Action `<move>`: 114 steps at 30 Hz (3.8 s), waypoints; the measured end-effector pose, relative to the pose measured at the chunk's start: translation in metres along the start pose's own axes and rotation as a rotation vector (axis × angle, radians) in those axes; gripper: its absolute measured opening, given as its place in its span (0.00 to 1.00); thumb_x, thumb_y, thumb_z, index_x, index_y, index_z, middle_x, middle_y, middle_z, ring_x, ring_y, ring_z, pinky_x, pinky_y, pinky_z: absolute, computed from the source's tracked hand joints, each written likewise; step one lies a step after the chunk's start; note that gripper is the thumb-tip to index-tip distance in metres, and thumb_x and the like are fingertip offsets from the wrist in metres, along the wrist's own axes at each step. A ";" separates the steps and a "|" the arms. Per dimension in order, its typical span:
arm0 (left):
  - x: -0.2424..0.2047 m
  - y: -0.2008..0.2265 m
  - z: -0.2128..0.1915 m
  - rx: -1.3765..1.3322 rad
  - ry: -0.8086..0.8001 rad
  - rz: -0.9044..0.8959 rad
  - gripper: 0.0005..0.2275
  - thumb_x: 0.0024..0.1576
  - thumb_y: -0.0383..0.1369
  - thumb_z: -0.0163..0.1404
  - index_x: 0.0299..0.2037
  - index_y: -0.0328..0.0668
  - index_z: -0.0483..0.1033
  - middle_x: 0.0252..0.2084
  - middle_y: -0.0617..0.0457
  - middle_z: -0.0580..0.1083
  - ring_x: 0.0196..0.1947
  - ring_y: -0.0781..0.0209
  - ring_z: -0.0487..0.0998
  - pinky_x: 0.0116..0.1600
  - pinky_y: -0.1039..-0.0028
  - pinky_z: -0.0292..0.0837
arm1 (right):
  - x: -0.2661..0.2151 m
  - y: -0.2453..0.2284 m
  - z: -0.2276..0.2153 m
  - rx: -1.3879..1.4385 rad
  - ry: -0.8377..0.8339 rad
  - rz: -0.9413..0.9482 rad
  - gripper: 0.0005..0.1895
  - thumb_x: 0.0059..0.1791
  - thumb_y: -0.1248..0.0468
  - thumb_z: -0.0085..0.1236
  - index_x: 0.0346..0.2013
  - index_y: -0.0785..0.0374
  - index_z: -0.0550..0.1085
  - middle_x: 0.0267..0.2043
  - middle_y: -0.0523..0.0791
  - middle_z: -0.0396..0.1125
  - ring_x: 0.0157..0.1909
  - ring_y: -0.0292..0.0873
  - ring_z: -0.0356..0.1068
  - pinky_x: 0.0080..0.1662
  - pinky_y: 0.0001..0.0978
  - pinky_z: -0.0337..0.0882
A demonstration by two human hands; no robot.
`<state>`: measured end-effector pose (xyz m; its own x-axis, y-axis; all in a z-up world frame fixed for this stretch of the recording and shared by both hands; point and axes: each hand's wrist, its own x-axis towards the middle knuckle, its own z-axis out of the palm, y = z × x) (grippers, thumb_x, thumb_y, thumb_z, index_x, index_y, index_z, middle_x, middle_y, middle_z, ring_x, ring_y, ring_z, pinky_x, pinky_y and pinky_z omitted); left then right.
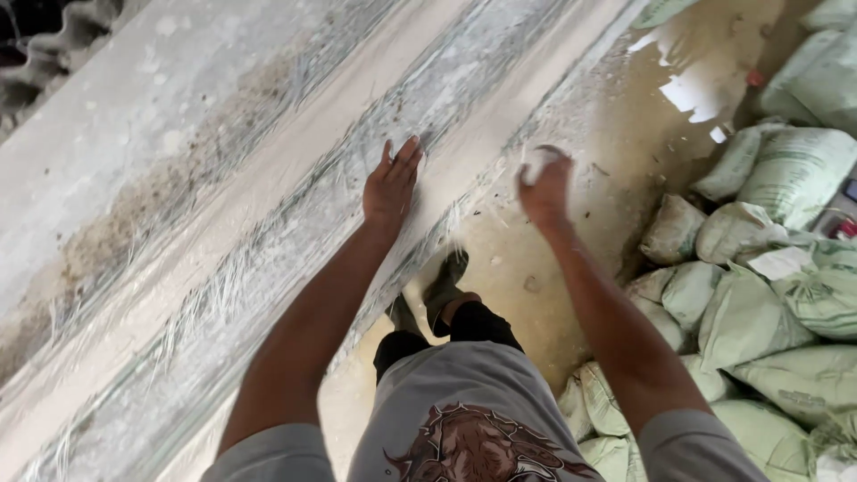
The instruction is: The person scoops a white paste from a bucket using a small cup and applies it to a long, fibrous surface. They then use their hands to spread and smooth the paste along the length of the material, occasionally dipping their hands into the bucket for more paste.
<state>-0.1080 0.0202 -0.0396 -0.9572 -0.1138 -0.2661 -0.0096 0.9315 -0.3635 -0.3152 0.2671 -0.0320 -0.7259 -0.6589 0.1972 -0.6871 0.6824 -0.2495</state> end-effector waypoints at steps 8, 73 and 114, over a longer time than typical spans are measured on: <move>0.098 0.009 -0.030 -0.031 -0.052 -0.010 0.30 0.64 0.35 0.38 0.77 0.45 0.44 0.81 0.62 0.39 0.78 0.51 0.27 0.75 0.50 0.24 | 0.030 -0.078 0.031 0.059 -0.242 -0.025 0.16 0.58 0.61 0.48 0.50 0.74 0.71 0.68 0.60 0.57 0.73 0.58 0.54 0.75 0.49 0.56; 0.681 0.033 -0.386 -1.124 0.448 -0.885 0.12 0.55 0.18 0.46 0.45 0.33 0.79 0.61 0.43 0.70 0.64 0.45 0.67 0.71 0.56 0.61 | 0.649 0.439 -0.039 0.872 -0.686 -0.679 0.04 0.51 0.69 0.57 0.39 0.67 0.75 0.35 0.50 0.75 0.35 0.44 0.75 0.38 0.34 0.74; 0.863 0.180 -0.329 -0.489 0.118 -1.289 0.21 0.59 0.35 0.49 0.64 0.45 0.72 0.77 0.50 0.55 0.77 0.47 0.52 0.70 0.48 0.58 | 0.708 0.574 0.099 0.676 -1.286 -0.260 0.21 0.54 0.54 0.57 0.53 0.68 0.74 0.44 0.47 0.75 0.43 0.39 0.71 0.44 0.33 0.72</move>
<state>-1.0306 0.2032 -0.0410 -0.2130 -0.9719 0.1006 -0.9737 0.2197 0.0609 -1.2204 0.1609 -0.1293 0.1858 -0.8050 -0.5634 -0.3844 0.4682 -0.7956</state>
